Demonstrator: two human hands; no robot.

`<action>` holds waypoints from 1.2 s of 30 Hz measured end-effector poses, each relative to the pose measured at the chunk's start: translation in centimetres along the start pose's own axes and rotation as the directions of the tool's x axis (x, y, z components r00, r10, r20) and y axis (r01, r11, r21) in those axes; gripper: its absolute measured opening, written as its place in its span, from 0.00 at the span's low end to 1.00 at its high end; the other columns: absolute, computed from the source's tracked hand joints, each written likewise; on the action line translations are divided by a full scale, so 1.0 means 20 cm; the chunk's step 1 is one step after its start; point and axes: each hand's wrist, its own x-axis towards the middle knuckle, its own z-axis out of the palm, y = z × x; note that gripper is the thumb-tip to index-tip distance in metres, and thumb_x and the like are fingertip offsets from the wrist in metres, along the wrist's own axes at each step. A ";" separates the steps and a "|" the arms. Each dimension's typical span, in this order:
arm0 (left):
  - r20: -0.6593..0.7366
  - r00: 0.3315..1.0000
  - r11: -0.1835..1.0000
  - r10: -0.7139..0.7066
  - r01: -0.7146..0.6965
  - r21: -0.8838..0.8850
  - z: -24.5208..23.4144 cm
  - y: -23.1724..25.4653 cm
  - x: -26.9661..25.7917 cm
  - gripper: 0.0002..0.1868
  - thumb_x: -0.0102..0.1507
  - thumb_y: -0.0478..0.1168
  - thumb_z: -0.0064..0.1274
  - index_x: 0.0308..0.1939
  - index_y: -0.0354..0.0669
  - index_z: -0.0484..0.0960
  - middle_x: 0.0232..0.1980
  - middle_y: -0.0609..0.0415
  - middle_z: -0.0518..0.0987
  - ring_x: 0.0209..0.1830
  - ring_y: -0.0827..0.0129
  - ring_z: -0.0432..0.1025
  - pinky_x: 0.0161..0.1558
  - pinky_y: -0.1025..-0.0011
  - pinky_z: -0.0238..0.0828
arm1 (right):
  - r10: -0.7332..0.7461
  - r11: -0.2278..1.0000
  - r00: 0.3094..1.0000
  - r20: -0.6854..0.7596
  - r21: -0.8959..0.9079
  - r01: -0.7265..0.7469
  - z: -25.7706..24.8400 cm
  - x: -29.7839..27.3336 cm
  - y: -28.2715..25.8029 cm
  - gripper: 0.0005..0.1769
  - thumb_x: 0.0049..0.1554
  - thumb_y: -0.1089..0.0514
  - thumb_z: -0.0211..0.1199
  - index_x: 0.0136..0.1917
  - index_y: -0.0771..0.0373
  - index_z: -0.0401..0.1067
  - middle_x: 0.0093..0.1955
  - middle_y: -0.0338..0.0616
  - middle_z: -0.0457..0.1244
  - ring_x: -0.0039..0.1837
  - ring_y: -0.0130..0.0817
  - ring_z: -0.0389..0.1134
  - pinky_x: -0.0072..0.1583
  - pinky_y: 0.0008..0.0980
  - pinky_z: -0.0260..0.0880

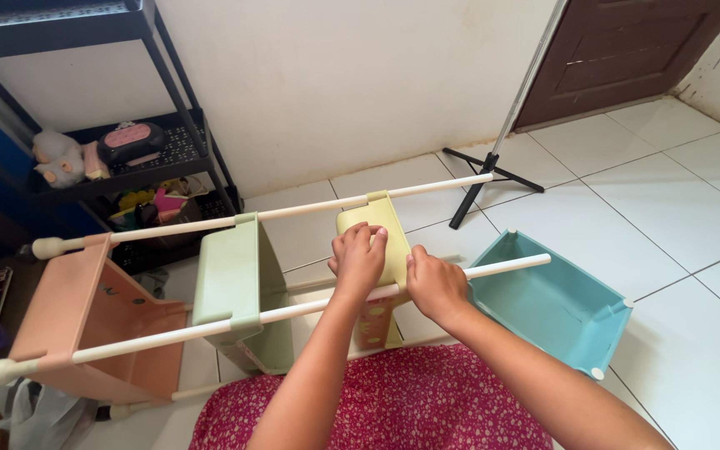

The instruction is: The person assembles a multi-bin storage rack by sliding colored plastic bins onto horizontal white rods. They adjust the bins and rods to secure them in place, then briefly reach for a cloth from a nearby shelf before continuing to align the bins.

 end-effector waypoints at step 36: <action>-0.143 0.939 0.858 0.313 -0.215 0.466 -0.46 0.02 0.26 0.28 0.54 0.71 0.60 0.35 0.53 0.89 0.34 0.56 0.82 0.50 0.61 0.70 0.59 0.56 0.50 | -0.219 0.971 0.943 -0.251 0.042 0.237 0.15 -0.30 0.20 0.13 0.67 0.53 0.47 0.46 0.64 0.62 0.31 0.51 0.65 0.36 0.54 0.67 0.46 0.52 0.63</action>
